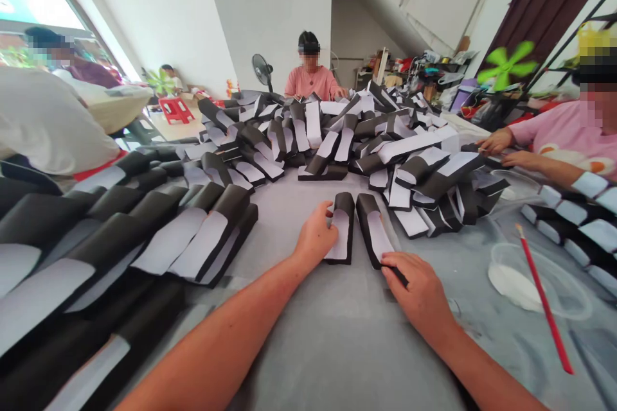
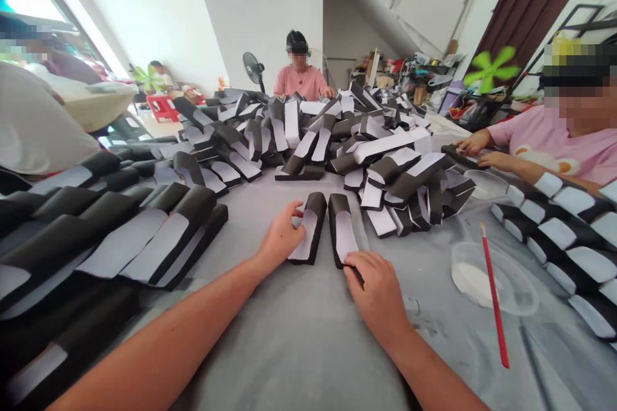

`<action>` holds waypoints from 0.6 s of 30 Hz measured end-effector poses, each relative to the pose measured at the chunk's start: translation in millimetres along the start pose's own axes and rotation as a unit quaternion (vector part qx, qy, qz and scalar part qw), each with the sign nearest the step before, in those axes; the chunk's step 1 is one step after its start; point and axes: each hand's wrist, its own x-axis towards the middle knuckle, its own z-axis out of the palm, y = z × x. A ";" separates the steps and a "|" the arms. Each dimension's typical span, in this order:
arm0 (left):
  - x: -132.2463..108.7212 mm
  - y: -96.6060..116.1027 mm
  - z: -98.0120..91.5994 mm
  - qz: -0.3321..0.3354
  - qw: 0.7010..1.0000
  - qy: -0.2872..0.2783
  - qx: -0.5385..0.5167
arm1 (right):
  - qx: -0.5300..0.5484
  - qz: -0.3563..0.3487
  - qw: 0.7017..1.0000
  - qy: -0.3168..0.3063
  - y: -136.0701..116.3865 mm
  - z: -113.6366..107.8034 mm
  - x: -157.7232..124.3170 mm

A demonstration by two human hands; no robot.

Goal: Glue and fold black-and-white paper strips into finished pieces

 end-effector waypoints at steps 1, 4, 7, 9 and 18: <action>-0.1 -0.6 0.7 0.003 1.000 0.001 -0.006 | -0.001 0.000 1.000 -0.001 0.3 0.2 -0.1; -0.3 -2.6 3.9 0.009 0.999 0.005 -0.033 | 0.003 -0.006 1.000 -0.009 0.8 -0.1 0.3; 0.7 -4.5 7.8 0.000 0.996 0.008 -0.084 | 0.015 -0.004 1.000 0.002 -0.1 -1.4 0.8; 2.6 -4.4 9.5 -0.016 0.989 0.013 -0.148 | 0.027 0.011 0.999 0.026 -2.2 -2.8 0.8; 9.2 2.5 5.0 -0.076 0.916 0.001 -0.393 | 0.083 0.034 0.994 0.059 -12.1 -10.3 -0.2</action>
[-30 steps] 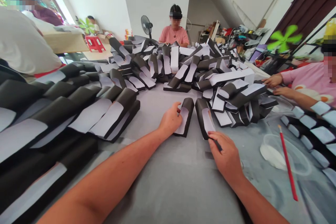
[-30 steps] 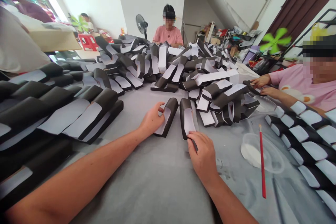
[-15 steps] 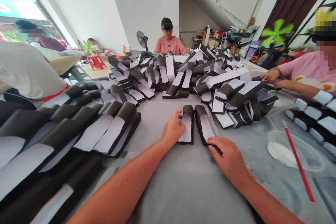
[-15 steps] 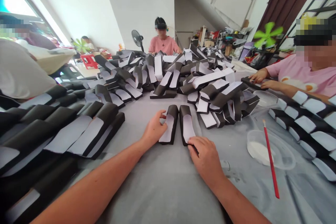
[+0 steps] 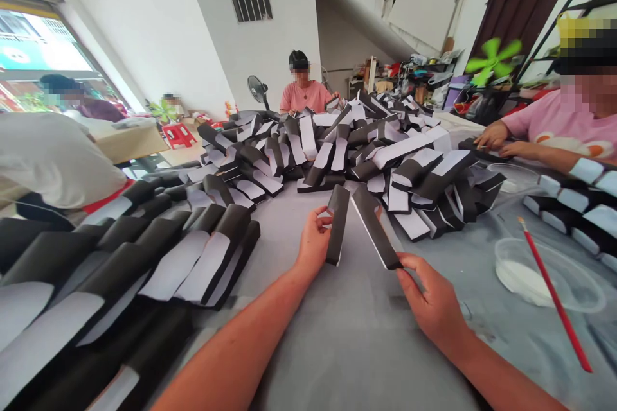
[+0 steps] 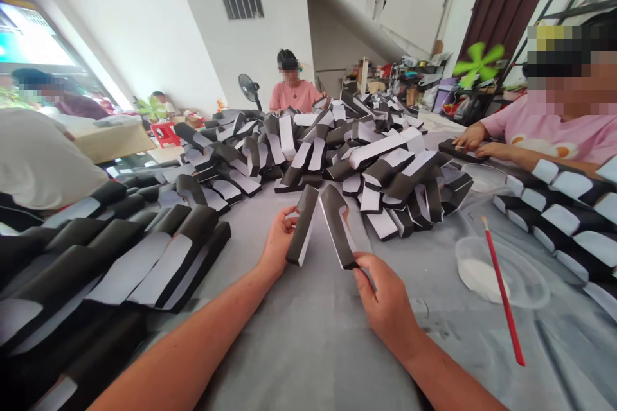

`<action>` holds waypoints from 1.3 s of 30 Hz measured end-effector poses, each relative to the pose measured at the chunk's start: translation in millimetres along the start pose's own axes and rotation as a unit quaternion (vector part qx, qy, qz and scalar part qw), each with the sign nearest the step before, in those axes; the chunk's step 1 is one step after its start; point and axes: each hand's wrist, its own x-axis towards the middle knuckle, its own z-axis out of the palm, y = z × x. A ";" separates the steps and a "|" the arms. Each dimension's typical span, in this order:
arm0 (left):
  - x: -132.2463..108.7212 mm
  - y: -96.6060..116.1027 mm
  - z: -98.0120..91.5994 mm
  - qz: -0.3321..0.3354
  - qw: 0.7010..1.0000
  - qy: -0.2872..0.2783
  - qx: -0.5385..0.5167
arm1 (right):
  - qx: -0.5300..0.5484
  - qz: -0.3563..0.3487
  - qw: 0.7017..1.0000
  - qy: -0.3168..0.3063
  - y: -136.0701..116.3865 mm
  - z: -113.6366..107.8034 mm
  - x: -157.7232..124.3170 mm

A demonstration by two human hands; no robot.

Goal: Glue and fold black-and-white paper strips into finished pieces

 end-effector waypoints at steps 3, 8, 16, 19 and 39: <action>2.7 -2.8 -4.2 0.038 0.996 0.032 0.076 | -0.006 -0.020 1.000 0.019 1.6 0.4 -0.5; -5.0 3.5 -6.9 0.176 0.946 0.102 0.253 | -0.032 -0.082 0.996 0.032 2.4 0.8 0.6; -49.8 21.5 27.3 0.084 0.992 -0.043 0.084 | -0.140 -0.204 0.967 0.057 -8.8 -2.4 2.0; -53.6 19.6 32.5 0.029 0.996 -0.079 0.022 | -0.151 -0.222 0.962 0.043 -9.9 -1.3 0.2; -43.7 12.5 27.6 -0.004 0.988 -0.130 -0.078 | 0.110 0.151 0.978 -0.094 -21.0 7.1 2.0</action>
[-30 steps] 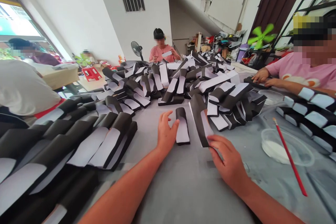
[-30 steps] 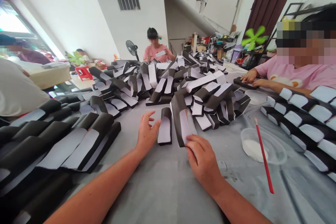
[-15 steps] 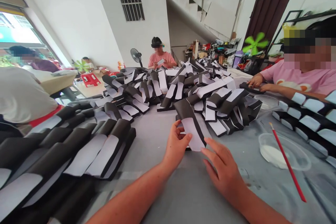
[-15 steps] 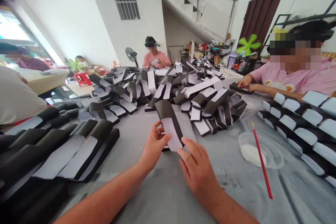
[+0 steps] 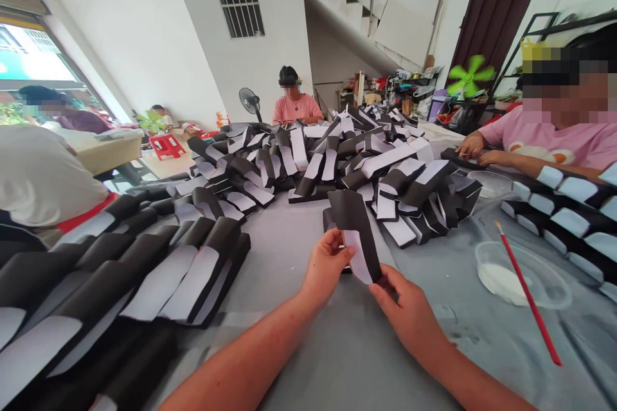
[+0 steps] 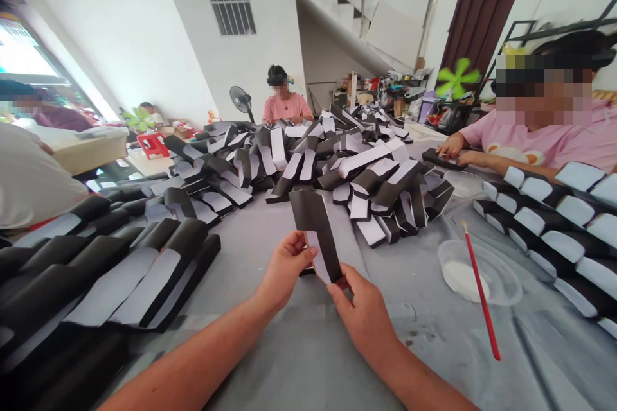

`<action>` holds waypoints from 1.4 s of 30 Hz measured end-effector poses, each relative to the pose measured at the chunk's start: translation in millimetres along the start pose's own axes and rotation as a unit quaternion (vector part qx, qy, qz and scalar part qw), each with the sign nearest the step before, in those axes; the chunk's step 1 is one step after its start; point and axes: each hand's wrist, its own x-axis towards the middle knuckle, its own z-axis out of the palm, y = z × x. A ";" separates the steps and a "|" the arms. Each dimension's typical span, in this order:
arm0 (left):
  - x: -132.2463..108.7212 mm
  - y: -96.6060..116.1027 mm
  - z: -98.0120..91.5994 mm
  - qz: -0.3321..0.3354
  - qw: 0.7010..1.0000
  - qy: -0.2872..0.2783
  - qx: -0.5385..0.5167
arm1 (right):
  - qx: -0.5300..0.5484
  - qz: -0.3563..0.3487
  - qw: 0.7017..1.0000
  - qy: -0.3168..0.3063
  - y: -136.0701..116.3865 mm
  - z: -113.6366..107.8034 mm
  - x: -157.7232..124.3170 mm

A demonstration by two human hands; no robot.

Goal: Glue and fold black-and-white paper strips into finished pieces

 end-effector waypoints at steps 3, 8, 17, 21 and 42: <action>0.5 -2.6 0.0 -0.003 1.000 -0.005 0.019 | 0.016 0.015 1.000 -0.010 0.4 -0.2 0.4; -3.8 -3.7 0.7 0.094 0.977 0.105 0.158 | 0.051 0.057 0.997 0.032 5.7 -1.6 3.4; -13.7 -1.5 17.3 -0.050 0.994 -0.022 0.096 | 0.062 0.081 0.993 0.058 4.8 -0.1 4.9; -14.3 -4.4 16.9 -0.058 0.995 -0.046 0.073 | 0.057 0.090 0.993 0.045 2.0 0.3 4.5; -13.6 -5.6 12.9 -0.049 0.996 -0.061 0.051 | 0.073 0.133 0.985 0.082 -1.3 -1.2 9.6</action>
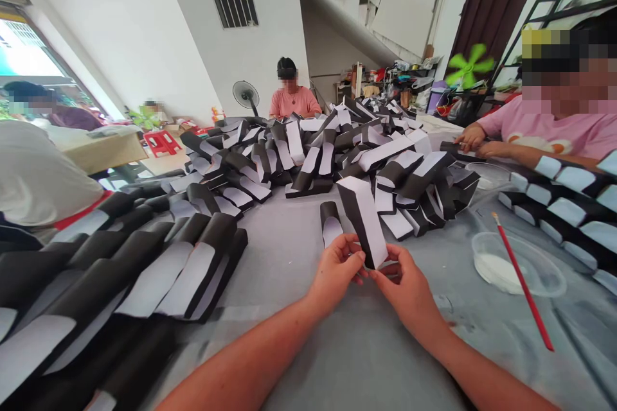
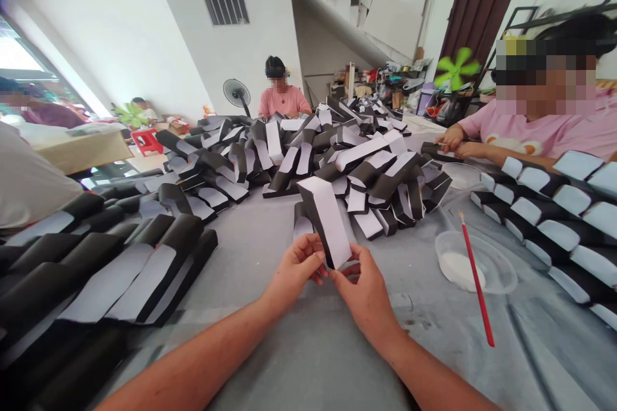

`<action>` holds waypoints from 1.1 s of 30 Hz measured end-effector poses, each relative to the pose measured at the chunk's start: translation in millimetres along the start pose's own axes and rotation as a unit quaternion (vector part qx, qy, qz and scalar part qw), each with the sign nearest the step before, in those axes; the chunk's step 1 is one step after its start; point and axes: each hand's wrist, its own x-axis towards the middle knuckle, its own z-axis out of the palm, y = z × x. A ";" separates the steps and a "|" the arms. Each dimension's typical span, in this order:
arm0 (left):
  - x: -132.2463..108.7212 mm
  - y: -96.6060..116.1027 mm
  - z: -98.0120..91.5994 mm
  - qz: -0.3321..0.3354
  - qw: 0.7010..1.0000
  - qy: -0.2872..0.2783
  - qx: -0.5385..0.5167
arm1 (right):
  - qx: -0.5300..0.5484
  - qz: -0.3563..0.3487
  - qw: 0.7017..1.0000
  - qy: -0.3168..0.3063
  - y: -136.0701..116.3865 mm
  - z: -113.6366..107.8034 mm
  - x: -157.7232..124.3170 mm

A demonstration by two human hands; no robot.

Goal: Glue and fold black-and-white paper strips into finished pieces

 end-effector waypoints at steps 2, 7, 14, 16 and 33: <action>-1.6 1.2 0.4 0.008 1.000 0.002 0.013 | 0.001 0.014 1.000 0.011 1.2 0.4 0.2; -0.5 -0.9 -0.2 0.029 0.997 0.029 0.070 | 0.015 0.013 1.000 0.010 8.8 2.5 0.9; 2.8 -0.1 -2.1 0.039 0.993 0.031 0.104 | 0.050 -0.018 0.999 0.010 19.1 1.7 3.6; 2.6 0.4 -2.1 0.040 0.992 0.020 0.114 | 0.055 -0.022 0.998 0.005 20.2 0.7 3.9; 9.2 -4.5 -23.3 0.261 0.876 0.083 0.397 | 0.000 0.017 0.999 0.051 13.6 -4.4 3.9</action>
